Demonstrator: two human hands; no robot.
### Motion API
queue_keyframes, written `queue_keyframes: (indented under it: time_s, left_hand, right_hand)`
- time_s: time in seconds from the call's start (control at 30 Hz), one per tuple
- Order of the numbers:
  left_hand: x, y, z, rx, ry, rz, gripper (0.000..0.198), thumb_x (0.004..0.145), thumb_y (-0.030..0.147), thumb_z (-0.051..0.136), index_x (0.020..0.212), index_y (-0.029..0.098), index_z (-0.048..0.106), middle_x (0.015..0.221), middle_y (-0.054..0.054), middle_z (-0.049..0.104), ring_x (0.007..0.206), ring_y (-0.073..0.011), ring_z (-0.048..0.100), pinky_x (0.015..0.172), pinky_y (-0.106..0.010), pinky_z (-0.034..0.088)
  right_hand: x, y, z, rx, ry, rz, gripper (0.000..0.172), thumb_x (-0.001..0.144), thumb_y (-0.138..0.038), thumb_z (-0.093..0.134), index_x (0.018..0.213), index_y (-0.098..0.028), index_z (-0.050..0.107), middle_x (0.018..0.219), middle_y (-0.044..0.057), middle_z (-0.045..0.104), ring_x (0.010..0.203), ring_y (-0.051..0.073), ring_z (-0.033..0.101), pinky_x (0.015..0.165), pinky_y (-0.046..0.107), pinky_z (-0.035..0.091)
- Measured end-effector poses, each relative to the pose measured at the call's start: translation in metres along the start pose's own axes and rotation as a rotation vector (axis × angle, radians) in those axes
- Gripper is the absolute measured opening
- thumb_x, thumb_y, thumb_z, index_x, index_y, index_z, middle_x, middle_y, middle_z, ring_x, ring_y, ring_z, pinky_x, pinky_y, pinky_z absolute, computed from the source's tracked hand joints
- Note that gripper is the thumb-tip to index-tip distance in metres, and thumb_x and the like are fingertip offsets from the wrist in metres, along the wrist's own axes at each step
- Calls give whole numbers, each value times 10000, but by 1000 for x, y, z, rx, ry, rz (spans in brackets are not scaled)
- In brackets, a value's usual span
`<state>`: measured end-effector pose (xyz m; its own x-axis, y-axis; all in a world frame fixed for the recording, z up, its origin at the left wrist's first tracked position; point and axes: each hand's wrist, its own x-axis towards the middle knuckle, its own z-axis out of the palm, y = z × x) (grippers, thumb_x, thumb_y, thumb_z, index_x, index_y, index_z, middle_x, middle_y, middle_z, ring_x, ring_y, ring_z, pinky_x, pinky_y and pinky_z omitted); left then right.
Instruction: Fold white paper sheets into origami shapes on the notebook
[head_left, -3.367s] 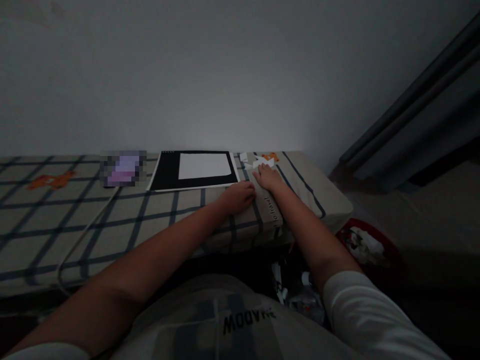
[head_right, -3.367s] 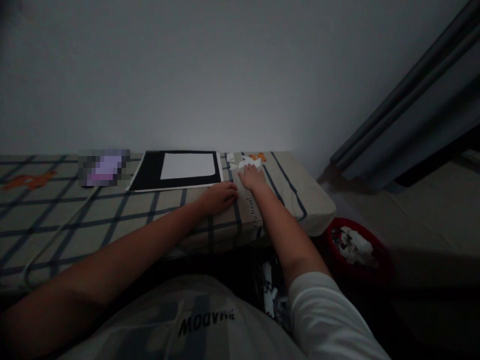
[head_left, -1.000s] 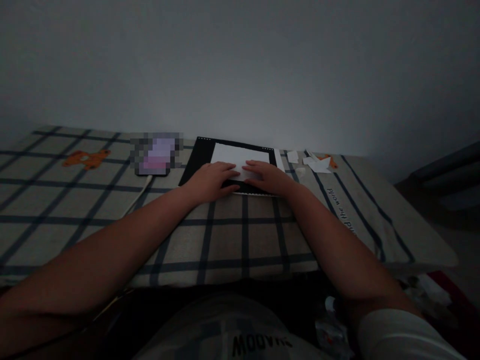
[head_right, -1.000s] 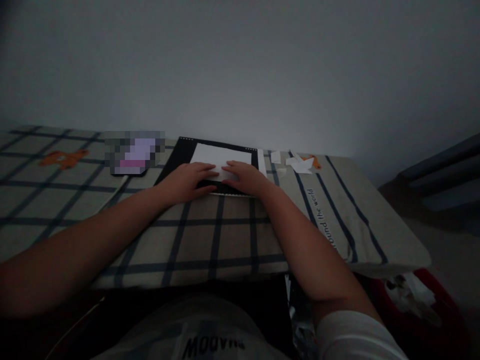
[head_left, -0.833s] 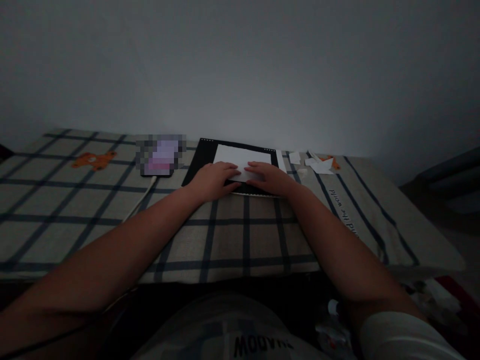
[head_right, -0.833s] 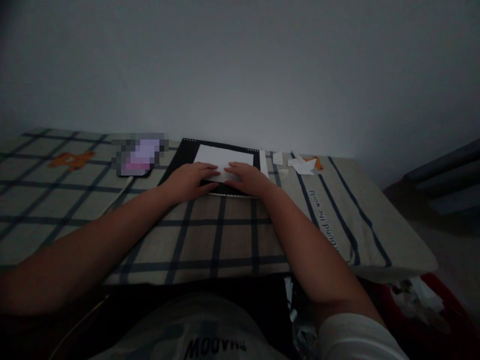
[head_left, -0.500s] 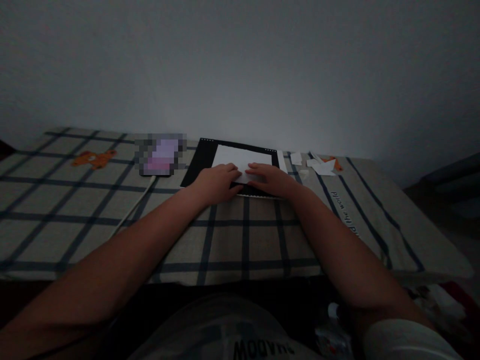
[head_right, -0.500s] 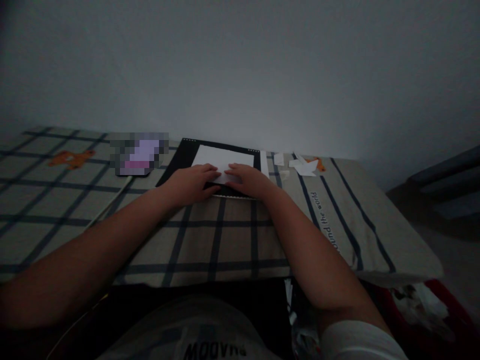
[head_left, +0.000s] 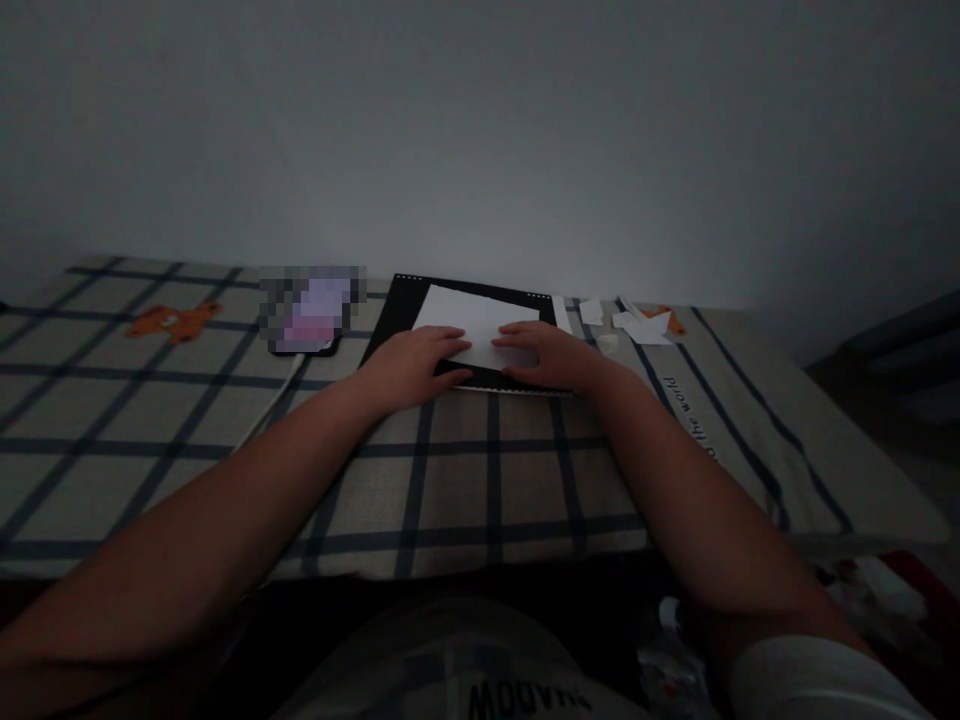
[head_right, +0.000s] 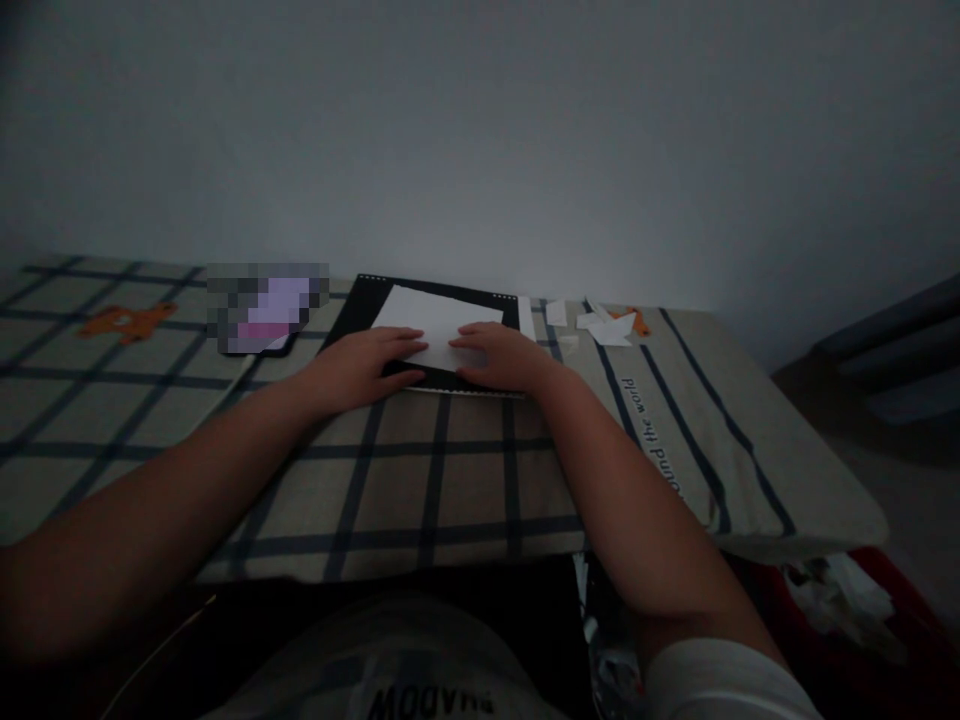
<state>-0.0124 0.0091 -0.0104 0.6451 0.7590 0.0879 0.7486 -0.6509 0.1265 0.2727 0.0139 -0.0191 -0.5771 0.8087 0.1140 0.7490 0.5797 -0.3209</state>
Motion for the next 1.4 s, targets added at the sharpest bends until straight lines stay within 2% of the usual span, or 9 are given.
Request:
queue_keyframes:
  time_s: [0.2, 0.43, 0.67, 1.03, 1.1, 1.2, 1.3, 1.4]
  left_hand:
    - [2, 2, 0, -2, 35, -36, 567, 1069, 462, 584, 1531, 147, 674, 1601, -138, 661, 1488, -317, 618, 1266, -451, 478]
    - [1, 2, -1, -22, 65, -80, 592, 1061, 487, 606, 1531, 136, 679, 1603, -161, 651, 1499, -338, 605, 1270, -472, 473]
    - [3, -1, 2, -41, 77, -83, 583, 1052, 488, 609, 1508, 138, 703, 1597, -159, 653, 1501, -337, 599, 1279, -468, 463]
    - [3, -5, 5, -81, 31, -72, 615, 1075, 485, 541, 1544, 106, 661, 1686, -188, 569, 1578, -349, 526, 1325, -510, 397]
    - [3, -6, 6, -88, 23, -58, 622, 1082, 498, 518, 1550, 112, 655, 1707, -187, 545, 1597, -349, 504, 1333, -522, 383]
    - [3, -6, 5, -113, 33, -36, 618, 1105, 507, 443, 1526, 119, 677, 1700, -187, 554, 1588, -354, 514, 1331, -548, 382]
    - [3, -5, 4, -150, 45, -20, 611, 1129, 476, 333, 1466, 152, 726, 1673, -162, 591, 1559, -343, 548, 1314, -553, 406]
    - [3, -4, 2, -179, 49, -3, 620, 1131, 455, 283, 1381, 172, 775, 1637, -141, 631, 1526, -331, 581, 1297, -533, 430]
  right_hand:
    - [-3, -7, -1, 10, -4, -12, 608, 926, -319, 753, 1522, -208, 717, 1643, 130, 634, 1528, 341, 592, 1315, 536, 438]
    - [-3, -18, -5, 19, -13, -85, 689, 928, -497, 822, 1526, -174, 708, 1603, 181, 661, 1503, 369, 614, 1292, 565, 456]
    - [-3, -23, -7, 1, -57, -79, 759, 883, -519, 878, 1539, -183, 697, 1602, 164, 666, 1495, 372, 619, 1283, 557, 464]
    - [-8, -35, -12, 15, -28, -81, 479, 914, -347, 783, 1375, -219, 816, 1470, 117, 769, 1389, 314, 707, 1222, 474, 522]
    - [-7, -35, -11, 18, -11, -82, 369, 936, -323, 743, 1273, -230, 861, 1385, 95, 816, 1311, 287, 751, 1168, 431, 548]
    - [-6, -36, -12, -13, 6, -69, 291, 969, -274, 673, 1147, -199, 891, 1239, 106, 863, 1123, 260, 803, 996, 371, 576]
    - [-5, -38, -13, -52, 21, -49, 289, 1008, -285, 628, 1039, -175, 893, 1021, 109, 877, 886, 228, 778, 802, 335, 510]
    - [-3, -39, -10, -2, 77, -17, 332, 1051, -333, 598, 952, -180, 877, 884, 84, 842, 754, 194, 702, 722, 325, 425]
